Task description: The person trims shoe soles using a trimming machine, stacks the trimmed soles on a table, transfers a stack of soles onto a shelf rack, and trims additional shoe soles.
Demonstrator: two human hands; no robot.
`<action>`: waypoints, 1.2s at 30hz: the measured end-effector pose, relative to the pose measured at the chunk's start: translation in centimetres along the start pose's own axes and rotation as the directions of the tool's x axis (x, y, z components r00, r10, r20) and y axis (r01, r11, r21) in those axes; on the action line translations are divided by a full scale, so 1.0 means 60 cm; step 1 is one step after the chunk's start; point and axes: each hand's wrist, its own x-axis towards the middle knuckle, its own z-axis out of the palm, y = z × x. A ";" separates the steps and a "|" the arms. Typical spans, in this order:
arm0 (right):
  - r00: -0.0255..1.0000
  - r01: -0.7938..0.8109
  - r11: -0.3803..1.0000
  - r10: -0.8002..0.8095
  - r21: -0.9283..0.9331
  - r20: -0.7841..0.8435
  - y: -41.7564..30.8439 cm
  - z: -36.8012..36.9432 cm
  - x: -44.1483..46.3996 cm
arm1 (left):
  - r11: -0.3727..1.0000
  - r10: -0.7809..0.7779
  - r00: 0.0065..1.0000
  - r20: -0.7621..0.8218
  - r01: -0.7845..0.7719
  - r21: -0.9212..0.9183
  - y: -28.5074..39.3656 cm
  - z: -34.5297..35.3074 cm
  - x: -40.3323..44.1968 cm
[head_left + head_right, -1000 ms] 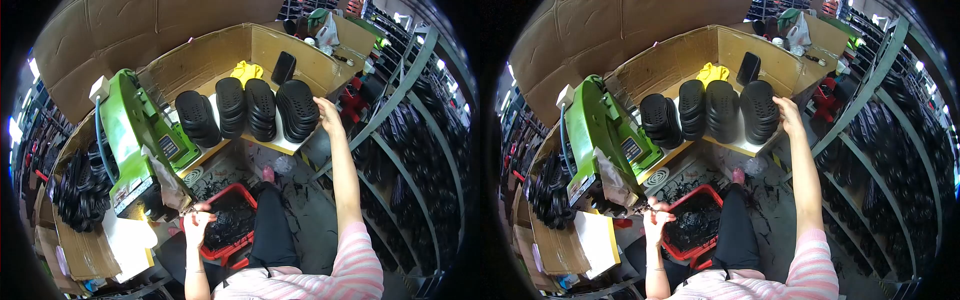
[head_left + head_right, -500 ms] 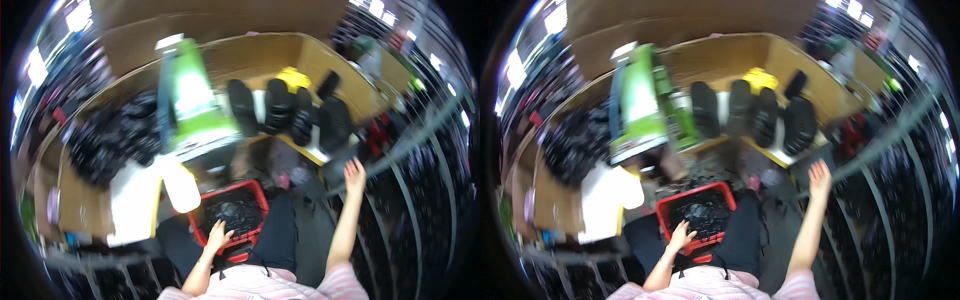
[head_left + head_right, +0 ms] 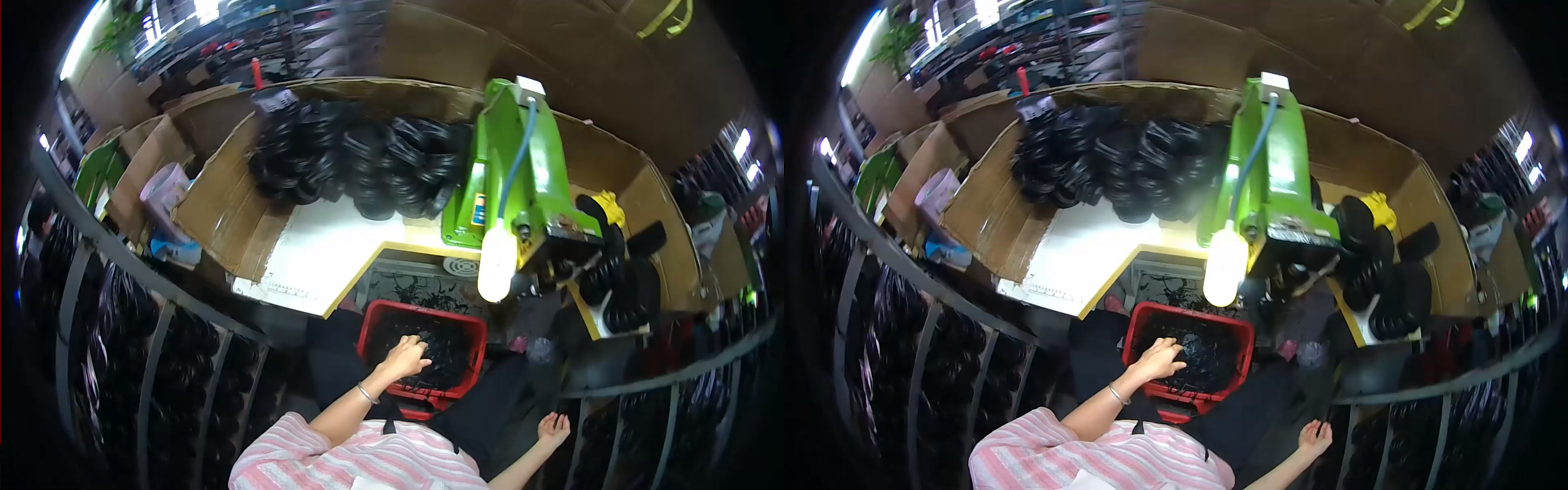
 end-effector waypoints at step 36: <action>0.789 0.196 0.868 0.137 -0.456 0.599 -0.285 0.575 0.155 | 0.112 0.228 0.900 0.372 0.355 -0.928 0.613 -0.027 0.540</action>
